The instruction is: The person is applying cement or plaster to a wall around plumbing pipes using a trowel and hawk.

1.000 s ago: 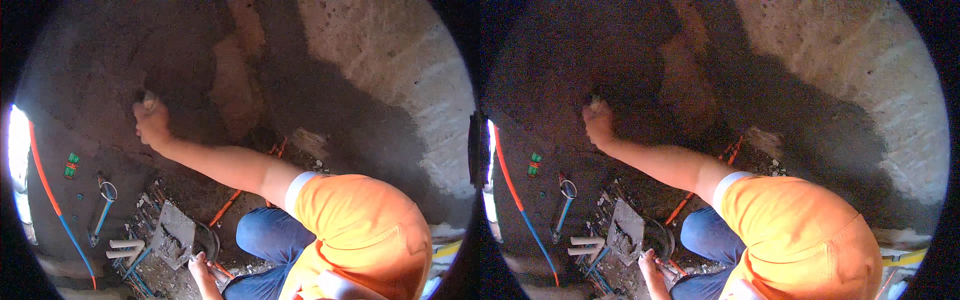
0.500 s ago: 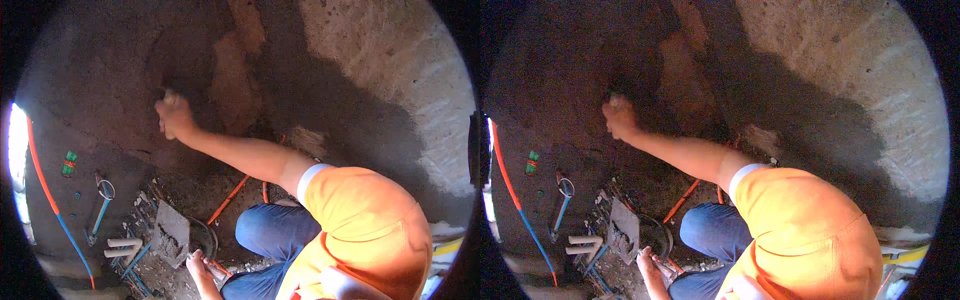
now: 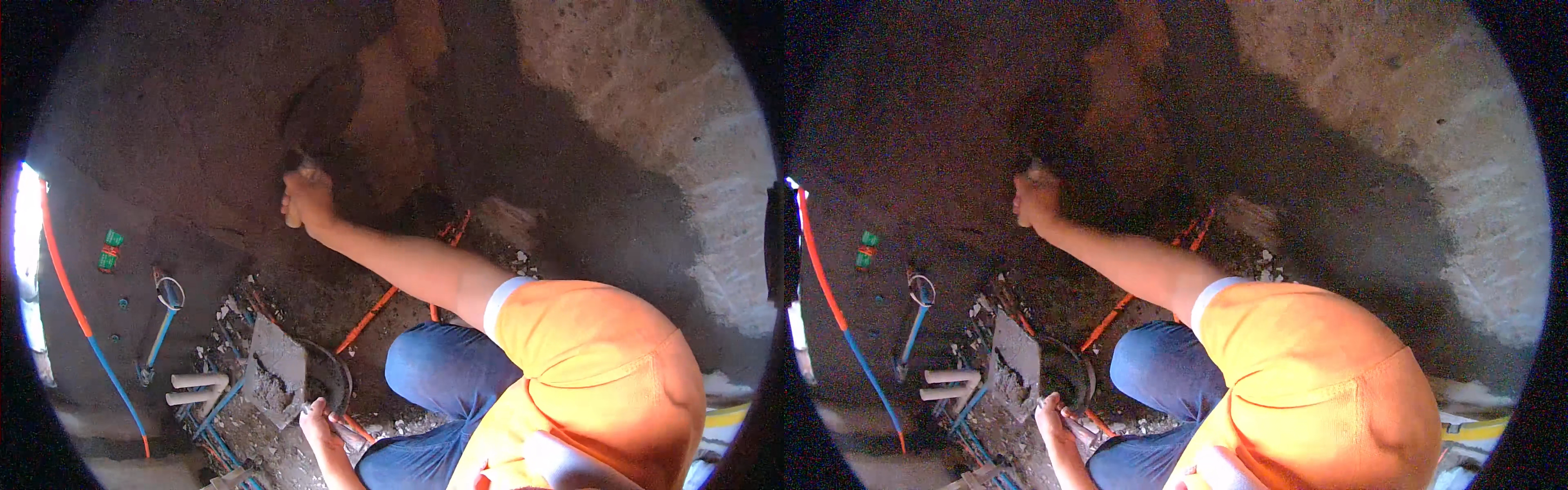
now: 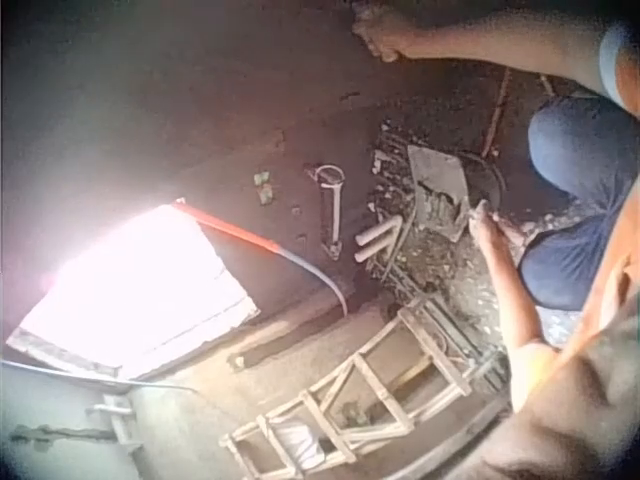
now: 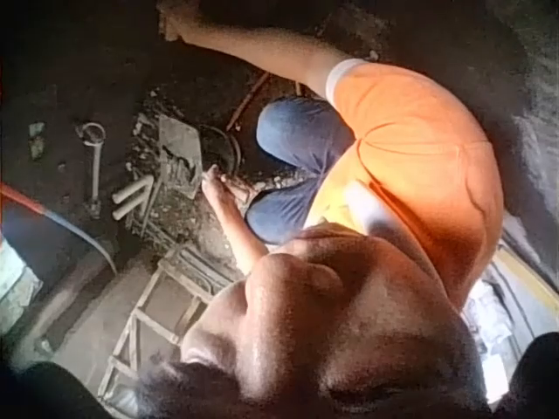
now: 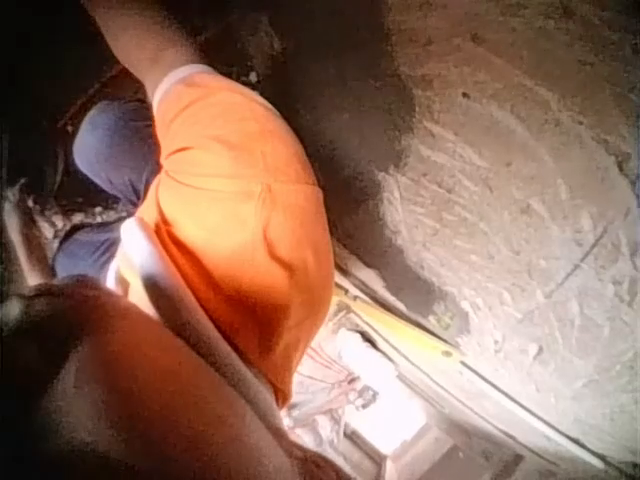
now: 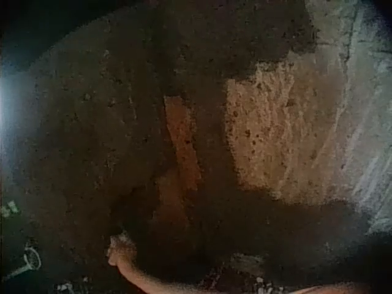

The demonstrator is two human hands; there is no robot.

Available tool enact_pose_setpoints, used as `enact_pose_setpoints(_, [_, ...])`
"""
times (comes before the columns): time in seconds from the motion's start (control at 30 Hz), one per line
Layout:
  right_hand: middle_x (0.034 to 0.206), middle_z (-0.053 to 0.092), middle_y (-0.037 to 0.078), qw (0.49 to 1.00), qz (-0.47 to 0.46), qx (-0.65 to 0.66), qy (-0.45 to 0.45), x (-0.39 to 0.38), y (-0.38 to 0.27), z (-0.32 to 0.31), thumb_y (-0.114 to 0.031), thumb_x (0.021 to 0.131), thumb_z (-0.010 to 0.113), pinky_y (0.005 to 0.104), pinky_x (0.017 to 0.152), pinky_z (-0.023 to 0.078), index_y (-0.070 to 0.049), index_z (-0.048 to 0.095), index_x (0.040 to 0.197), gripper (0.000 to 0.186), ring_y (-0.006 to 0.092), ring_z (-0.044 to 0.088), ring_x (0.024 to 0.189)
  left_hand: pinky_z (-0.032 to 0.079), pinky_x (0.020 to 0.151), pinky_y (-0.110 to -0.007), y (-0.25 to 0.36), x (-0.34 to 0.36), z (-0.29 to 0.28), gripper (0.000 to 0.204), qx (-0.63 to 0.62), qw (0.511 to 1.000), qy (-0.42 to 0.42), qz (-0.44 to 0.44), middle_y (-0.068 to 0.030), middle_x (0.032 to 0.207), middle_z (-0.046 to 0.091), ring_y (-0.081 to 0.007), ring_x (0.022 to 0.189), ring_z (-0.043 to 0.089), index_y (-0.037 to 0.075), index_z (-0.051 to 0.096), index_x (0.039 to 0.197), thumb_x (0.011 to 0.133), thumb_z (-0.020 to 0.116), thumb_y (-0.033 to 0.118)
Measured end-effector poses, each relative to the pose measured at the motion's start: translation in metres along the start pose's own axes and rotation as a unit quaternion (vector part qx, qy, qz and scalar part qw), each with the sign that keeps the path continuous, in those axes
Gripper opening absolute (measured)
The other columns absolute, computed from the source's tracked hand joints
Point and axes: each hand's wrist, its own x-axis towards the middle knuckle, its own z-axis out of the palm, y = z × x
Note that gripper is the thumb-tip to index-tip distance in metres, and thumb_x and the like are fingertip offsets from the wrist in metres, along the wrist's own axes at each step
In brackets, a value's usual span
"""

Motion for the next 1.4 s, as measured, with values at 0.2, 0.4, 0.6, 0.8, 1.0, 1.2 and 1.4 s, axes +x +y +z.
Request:
enact_pose_setpoints(0.2, [0.056,0.050,0.006,0.996,-0.047,0.011,-0.072,-0.044,-0.027,0.068,-0.013,0.084,0.057,0.0319,0.040,0.046,-0.006,0.048,0.071,0.018,0.0164,0.053,0.045,0.033,0.035,-0.027,0.001,-0.006,-0.001,0.016,0.025,1.000,0.014,0.005,-0.0009,0.054,0.043,-0.0135,0.037,0.040,0.007,0.046,0.067,0.078,0.058,0.007])
enact_pose_setpoints(0.4, [0.054,0.052,0.002,0.922,0.063,-0.025,-0.381,-0.110,-0.012,0.075,-0.018,0.084,0.061,0.0297,0.038,0.042,-0.009,0.052,0.068,0.021,0.0139,0.049,0.039,0.033,0.033,-0.030,0.018,-0.006,-0.007,0.020,0.118,0.992,-0.033,0.027,0.0001,0.049,0.041,-0.0117,0.036,0.039,0.009,0.045,0.062,0.075,0.060,0.012])
enact_pose_setpoints(0.6, [0.049,0.045,0.002,0.630,0.502,-0.450,-0.385,-0.189,0.036,0.010,-0.020,0.082,0.060,0.0272,0.031,0.031,-0.009,0.051,0.071,0.018,0.0117,0.042,0.036,0.036,0.037,-0.029,0.019,0.002,-0.029,0.012,0.120,0.991,0.005,0.051,-0.0007,0.053,0.047,-0.0123,0.039,0.045,0.007,0.051,0.067,0.074,0.060,0.009])
enact_pose_setpoints(0.8, [0.057,0.043,-0.003,0.641,0.602,-0.254,-0.403,-0.194,0.036,-0.009,-0.023,0.085,0.057,0.0238,0.034,0.034,-0.012,0.048,0.070,0.021,0.0076,0.042,0.044,0.038,0.037,-0.029,0.011,-0.004,-0.010,0.011,0.102,0.994,0.002,0.045,-0.0010,0.055,0.048,-0.0129,0.040,0.046,0.007,0.050,0.071,0.076,0.060,0.007])
enact_pose_setpoints(1.0, [0.057,0.041,-0.003,0.615,0.708,-0.022,-0.345,-0.194,0.082,-0.074,-0.024,0.089,0.049,0.0210,0.033,0.035,-0.011,0.047,0.073,0.021,0.0062,0.040,0.043,0.037,0.036,-0.028,0.010,-0.004,0.003,0.013,0.064,0.993,0.022,0.092,-0.0007,0.055,0.047,-0.0119,0.040,0.045,0.007,0.048,0.073,0.076,0.061,0.006])
enact_pose_setpoints(1.2, [0.057,0.043,0.000,0.597,0.706,0.185,-0.333,-0.187,0.081,-0.089,-0.024,0.091,0.045,0.0232,0.035,0.035,-0.005,0.054,0.083,0.021,0.0100,0.040,0.042,0.041,0.038,-0.029,0.045,-0.015,0.012,0.018,0.163,0.969,0.021,0.187,-0.0045,0.059,0.052,-0.0134,0.044,0.051,0.002,0.047,0.078,0.076,0.064,0.008])
enact_pose_setpoints(1.4, [0.058,0.045,0.003,0.484,0.721,0.363,-0.338,-0.193,0.073,-0.058,-0.024,0.089,0.044,0.0246,0.036,0.038,-0.003,0.050,0.081,0.023,0.0114,0.045,0.045,0.047,0.049,-0.032,0.054,-0.028,0.026,0.024,0.250,0.938,-0.006,0.238,-0.0109,0.072,0.060,-0.0170,0.056,0.057,-0.004,0.053,0.091,0.075,0.064,0.010])
